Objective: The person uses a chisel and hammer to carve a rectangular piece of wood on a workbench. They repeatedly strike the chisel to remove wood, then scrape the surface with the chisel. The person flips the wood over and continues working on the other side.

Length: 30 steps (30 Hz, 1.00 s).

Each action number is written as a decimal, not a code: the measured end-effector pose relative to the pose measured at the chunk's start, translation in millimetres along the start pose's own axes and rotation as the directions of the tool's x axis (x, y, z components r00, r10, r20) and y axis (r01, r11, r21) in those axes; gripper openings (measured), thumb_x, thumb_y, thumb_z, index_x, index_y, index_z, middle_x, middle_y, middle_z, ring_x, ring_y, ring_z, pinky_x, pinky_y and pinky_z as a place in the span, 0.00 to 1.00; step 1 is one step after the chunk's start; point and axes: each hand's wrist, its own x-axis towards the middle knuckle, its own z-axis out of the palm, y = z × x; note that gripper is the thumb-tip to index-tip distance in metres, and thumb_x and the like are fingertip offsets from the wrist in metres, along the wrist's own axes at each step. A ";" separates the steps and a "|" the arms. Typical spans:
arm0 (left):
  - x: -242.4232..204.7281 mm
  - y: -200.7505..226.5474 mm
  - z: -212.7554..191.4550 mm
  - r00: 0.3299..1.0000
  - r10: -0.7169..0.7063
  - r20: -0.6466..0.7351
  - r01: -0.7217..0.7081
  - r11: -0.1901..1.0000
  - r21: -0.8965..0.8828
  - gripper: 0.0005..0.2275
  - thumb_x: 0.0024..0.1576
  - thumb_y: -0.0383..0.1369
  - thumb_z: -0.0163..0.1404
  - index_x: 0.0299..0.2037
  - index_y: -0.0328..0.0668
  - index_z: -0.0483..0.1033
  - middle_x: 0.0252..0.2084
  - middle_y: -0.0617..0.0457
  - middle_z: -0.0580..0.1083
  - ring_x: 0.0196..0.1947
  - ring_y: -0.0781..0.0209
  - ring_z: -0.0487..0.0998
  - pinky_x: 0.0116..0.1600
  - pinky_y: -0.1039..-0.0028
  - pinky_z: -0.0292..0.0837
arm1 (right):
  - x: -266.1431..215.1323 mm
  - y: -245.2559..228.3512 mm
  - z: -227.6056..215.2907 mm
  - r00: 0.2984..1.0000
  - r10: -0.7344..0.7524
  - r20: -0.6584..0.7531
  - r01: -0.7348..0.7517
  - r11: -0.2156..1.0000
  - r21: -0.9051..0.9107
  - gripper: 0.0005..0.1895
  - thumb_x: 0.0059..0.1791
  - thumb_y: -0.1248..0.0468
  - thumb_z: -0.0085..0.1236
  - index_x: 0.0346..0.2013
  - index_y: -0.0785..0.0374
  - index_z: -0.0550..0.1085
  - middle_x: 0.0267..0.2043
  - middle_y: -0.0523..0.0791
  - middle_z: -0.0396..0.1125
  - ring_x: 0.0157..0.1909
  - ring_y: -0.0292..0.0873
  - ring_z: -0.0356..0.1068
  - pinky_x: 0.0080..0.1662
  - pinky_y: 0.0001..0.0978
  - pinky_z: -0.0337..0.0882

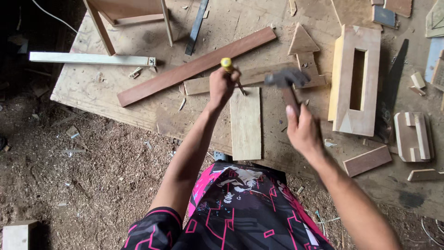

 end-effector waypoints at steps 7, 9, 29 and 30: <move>-11.0 -25.7 -32.5 0.919 -0.101 -0.380 0.118 0.993 0.020 0.14 0.66 0.37 0.47 0.33 0.34 0.78 0.28 0.48 0.81 0.26 0.61 0.82 0.34 0.69 0.78 | -88.4 46.7 68.6 0.920 0.342 0.193 -0.295 0.926 -0.235 0.19 0.57 0.51 0.45 0.40 0.65 0.73 0.17 0.52 0.68 0.18 0.55 0.69 0.19 0.48 0.67; -30.8 -27.3 -36.2 0.940 -0.021 -0.341 0.035 0.999 0.036 0.14 0.66 0.36 0.46 0.34 0.35 0.78 0.28 0.49 0.81 0.27 0.62 0.83 0.34 0.70 0.78 | -104.5 58.2 86.0 0.928 0.330 0.170 -0.299 0.936 -0.187 0.18 0.56 0.53 0.48 0.42 0.67 0.72 0.20 0.58 0.70 0.22 0.61 0.72 0.22 0.51 0.69; -119.8 33.2 -15.9 0.974 0.221 0.047 -0.225 0.967 0.116 0.09 0.62 0.34 0.55 0.34 0.40 0.72 0.25 0.50 0.77 0.24 0.53 0.80 0.31 0.66 0.75 | -117.0 71.6 100.4 0.848 0.449 0.283 -0.388 0.888 -0.247 0.23 0.58 0.55 0.42 0.55 0.75 0.68 0.11 0.47 0.65 0.08 0.40 0.64 0.08 0.36 0.59; -121.2 35.2 -15.0 0.973 0.221 0.059 -0.227 0.968 0.109 0.09 0.62 0.34 0.55 0.34 0.40 0.72 0.25 0.50 0.77 0.24 0.53 0.80 0.31 0.66 0.75 | -117.0 71.9 99.8 0.858 0.433 0.275 -0.385 0.898 -0.213 0.23 0.58 0.55 0.42 0.54 0.74 0.69 0.11 0.47 0.65 0.09 0.40 0.64 0.09 0.35 0.59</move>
